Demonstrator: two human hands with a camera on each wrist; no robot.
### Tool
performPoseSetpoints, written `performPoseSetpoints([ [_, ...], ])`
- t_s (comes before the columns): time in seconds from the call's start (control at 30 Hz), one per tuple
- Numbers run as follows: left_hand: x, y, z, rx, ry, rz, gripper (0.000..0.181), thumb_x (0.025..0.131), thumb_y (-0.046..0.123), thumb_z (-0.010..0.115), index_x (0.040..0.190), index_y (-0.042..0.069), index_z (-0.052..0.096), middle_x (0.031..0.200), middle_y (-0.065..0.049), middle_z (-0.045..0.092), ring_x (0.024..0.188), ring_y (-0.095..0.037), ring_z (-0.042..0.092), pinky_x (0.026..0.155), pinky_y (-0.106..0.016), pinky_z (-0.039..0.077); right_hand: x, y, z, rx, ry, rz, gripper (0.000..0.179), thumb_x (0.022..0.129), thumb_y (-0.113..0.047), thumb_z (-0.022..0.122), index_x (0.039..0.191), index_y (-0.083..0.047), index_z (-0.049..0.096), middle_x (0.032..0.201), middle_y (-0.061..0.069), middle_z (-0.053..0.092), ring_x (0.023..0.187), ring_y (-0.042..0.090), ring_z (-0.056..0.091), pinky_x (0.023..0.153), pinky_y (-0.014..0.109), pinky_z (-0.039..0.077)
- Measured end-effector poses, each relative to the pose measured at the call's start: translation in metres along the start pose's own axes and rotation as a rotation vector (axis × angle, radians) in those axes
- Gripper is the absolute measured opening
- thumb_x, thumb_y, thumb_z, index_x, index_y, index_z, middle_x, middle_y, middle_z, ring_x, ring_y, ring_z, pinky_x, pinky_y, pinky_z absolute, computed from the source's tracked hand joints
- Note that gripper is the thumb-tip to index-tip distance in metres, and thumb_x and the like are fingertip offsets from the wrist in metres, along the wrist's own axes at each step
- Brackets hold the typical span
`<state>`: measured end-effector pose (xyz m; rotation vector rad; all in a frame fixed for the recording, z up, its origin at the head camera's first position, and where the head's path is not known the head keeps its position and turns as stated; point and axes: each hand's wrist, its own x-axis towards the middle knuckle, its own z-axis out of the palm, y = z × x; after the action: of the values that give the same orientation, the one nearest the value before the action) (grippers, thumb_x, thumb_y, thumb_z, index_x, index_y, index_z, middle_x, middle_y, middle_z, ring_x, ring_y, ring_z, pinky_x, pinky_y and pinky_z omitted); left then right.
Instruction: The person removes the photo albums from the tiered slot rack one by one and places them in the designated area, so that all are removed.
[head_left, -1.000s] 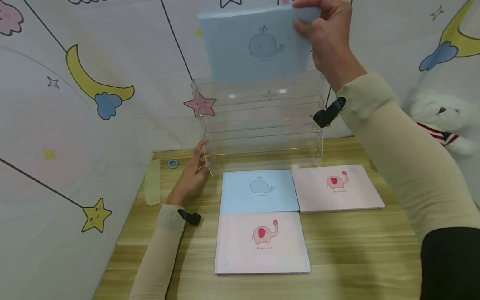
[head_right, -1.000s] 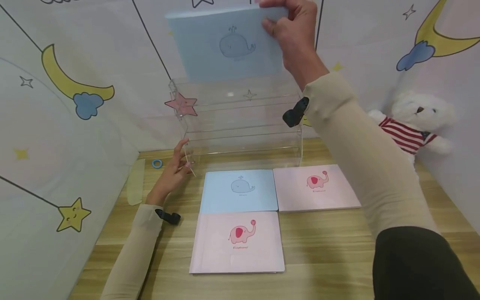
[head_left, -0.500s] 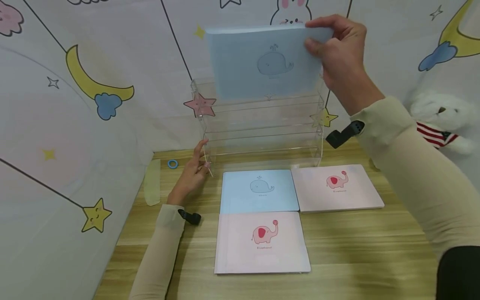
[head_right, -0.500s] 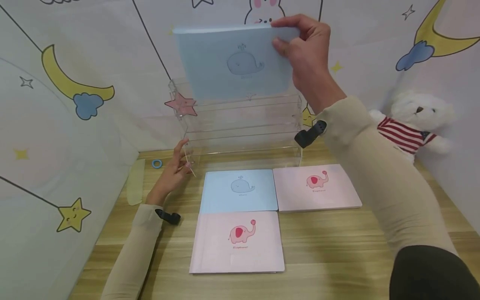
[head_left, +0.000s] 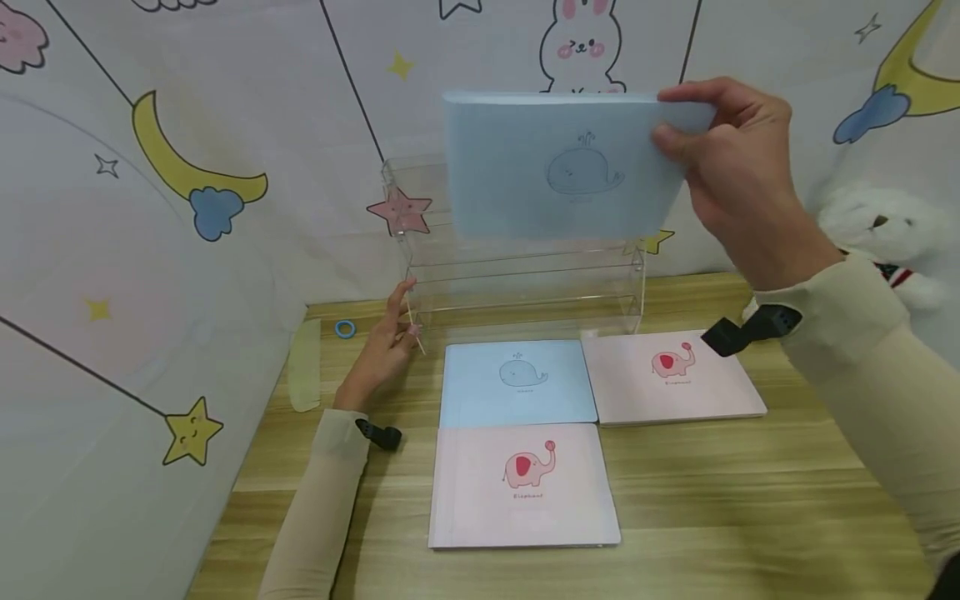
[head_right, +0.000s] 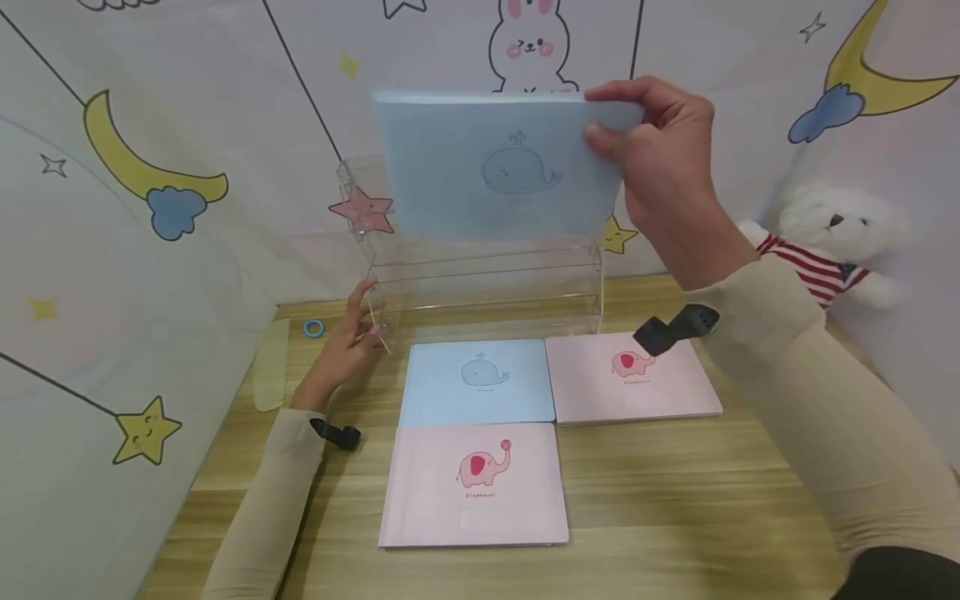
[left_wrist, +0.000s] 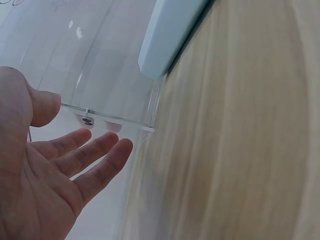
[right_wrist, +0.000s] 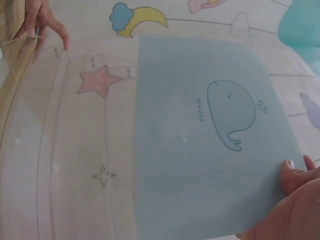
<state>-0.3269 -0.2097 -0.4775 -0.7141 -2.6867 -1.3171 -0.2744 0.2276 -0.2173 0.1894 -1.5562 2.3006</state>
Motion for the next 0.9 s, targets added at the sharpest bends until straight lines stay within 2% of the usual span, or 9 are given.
performPoseSetpoints([
  [0.27, -0.002, 0.001, 0.0, -0.007, 0.001, -0.007, 0.075, 0.113, 0.011, 0.049, 0.17, 0.041, 0.01, 0.163, -0.03, 0.043, 0.129, -0.05, 0.068, 0.097, -0.061, 0.059, -0.024, -0.002, -0.028, -0.009, 0.021, 0.048, 0.034, 0.091, 0.01, 0.076, 0.124, -0.001, 0.078, 0.127, 0.004, 0.064, 0.133, 0.028, 0.059, 0.137, 0.055, 0.025],
  [0.37, -0.002, 0.002, -0.001, -0.003, 0.003, -0.009, 0.075, 0.113, 0.011, 0.049, 0.17, 0.041, 0.01, 0.163, -0.03, 0.043, 0.129, -0.051, 0.068, 0.099, -0.061, 0.059, -0.032, -0.003, -0.038, -0.02, 0.032, 0.056, 0.035, 0.09, 0.011, 0.077, 0.123, -0.001, 0.078, 0.124, 0.004, 0.064, 0.131, 0.026, 0.06, 0.137, 0.055, 0.023],
  [0.47, -0.002, 0.001, -0.001, 0.004, 0.002, -0.001, 0.074, 0.114, 0.011, 0.048, 0.17, 0.039, 0.01, 0.164, -0.031, 0.043, 0.129, -0.052, 0.067, 0.099, -0.063, 0.059, -0.039, -0.002, -0.049, -0.015, 0.036, 0.055, 0.035, 0.088, 0.016, 0.076, 0.121, 0.002, 0.079, 0.119, 0.005, 0.063, 0.128, 0.026, 0.062, 0.126, 0.042, 0.045],
  [0.57, -0.002, 0.001, -0.001, 0.0, 0.003, 0.005, 0.072, 0.114, 0.012, 0.049, 0.17, 0.037, 0.011, 0.164, -0.031, 0.043, 0.129, -0.053, 0.067, 0.099, -0.064, 0.059, -0.047, 0.0, -0.061, 0.0, 0.032, 0.058, 0.036, 0.088, 0.02, 0.074, 0.119, 0.003, 0.079, 0.114, 0.007, 0.061, 0.125, 0.026, 0.064, 0.1, 0.029, 0.063],
  [0.63, -0.001, 0.0, -0.001, 0.003, 0.006, 0.012, 0.071, 0.114, 0.013, 0.049, 0.17, 0.036, 0.012, 0.163, -0.032, 0.043, 0.129, -0.054, 0.067, 0.099, -0.065, 0.059, -0.052, 0.002, -0.068, 0.013, 0.034, 0.065, 0.036, 0.087, 0.021, 0.073, 0.118, 0.003, 0.079, 0.111, 0.007, 0.06, 0.121, 0.025, 0.066, 0.086, 0.024, 0.065],
  [0.77, -0.001, 0.0, 0.0, 0.005, 0.008, 0.016, 0.071, 0.114, 0.013, 0.05, 0.17, 0.035, 0.013, 0.162, -0.032, 0.045, 0.128, -0.053, 0.068, 0.099, -0.066, 0.058, -0.065, 0.005, -0.081, 0.01, 0.046, 0.072, 0.037, 0.087, 0.021, 0.073, 0.118, 0.001, 0.08, 0.104, 0.008, 0.062, 0.113, 0.022, 0.072, 0.084, 0.024, 0.065],
  [0.9, -0.001, 0.001, 0.0, -0.002, 0.003, 0.016, 0.073, 0.114, 0.012, 0.05, 0.17, 0.037, 0.011, 0.163, -0.032, 0.044, 0.128, -0.053, 0.068, 0.098, -0.064, 0.059, -0.078, 0.01, -0.094, 0.027, 0.017, 0.071, 0.038, 0.088, 0.024, 0.069, 0.118, 0.003, 0.079, 0.102, 0.008, 0.063, 0.112, 0.021, 0.072, 0.084, 0.024, 0.065],
])
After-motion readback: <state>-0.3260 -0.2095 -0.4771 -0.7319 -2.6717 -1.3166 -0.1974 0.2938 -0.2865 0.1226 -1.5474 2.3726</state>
